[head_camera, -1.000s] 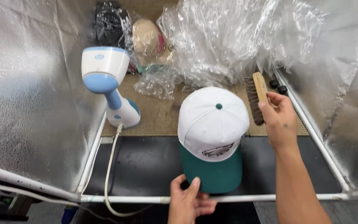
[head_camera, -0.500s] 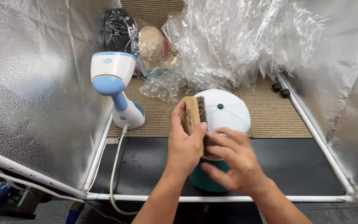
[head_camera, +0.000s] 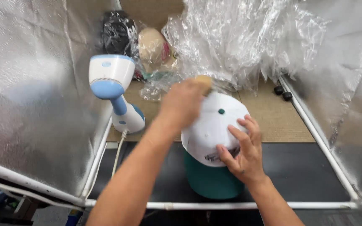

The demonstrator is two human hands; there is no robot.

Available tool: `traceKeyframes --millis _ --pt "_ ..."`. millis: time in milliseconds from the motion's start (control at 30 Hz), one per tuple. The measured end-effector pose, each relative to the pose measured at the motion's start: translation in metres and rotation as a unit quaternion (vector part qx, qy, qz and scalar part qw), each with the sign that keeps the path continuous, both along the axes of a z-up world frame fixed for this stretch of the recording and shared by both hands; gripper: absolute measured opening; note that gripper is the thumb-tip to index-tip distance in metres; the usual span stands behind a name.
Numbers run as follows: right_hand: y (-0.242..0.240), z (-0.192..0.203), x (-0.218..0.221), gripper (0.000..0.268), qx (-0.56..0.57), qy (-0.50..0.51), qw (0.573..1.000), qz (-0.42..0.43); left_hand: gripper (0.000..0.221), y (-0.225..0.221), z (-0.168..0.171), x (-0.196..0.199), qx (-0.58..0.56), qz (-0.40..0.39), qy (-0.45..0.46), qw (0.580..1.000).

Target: A person uses a handheld steamer and a brush to clean and reshape a baseball cap at a workstation.

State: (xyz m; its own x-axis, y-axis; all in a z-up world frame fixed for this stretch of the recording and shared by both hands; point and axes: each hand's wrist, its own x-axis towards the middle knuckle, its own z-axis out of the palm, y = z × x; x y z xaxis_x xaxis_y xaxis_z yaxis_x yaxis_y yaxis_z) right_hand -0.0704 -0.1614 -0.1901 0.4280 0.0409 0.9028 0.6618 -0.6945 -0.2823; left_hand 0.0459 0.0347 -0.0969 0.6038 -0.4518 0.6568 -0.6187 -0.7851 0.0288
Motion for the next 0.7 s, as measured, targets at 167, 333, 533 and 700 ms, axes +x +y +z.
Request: traceKeyframes --millis 167,333,533,700 --pt "0.002 -0.005 0.004 0.052 -0.001 -0.013 1.0 -0.015 0.026 -0.058 0.031 -0.046 -0.025 -0.225 0.061 0.972" --pt "-0.008 -0.013 0.009 0.057 0.0 -0.011 1.0 0.002 0.031 -0.007 -0.002 0.053 0.025 -0.025 0.22 0.975" --pt "-0.008 -0.015 0.013 0.055 0.017 0.006 1.0 0.016 0.038 0.041 -0.038 0.025 -0.064 0.109 0.433 0.893" --pt "-0.011 -0.01 0.009 0.039 0.017 -0.001 1.0 -0.002 0.03 -0.03 0.016 -0.073 -0.198 -0.223 -0.052 0.953"
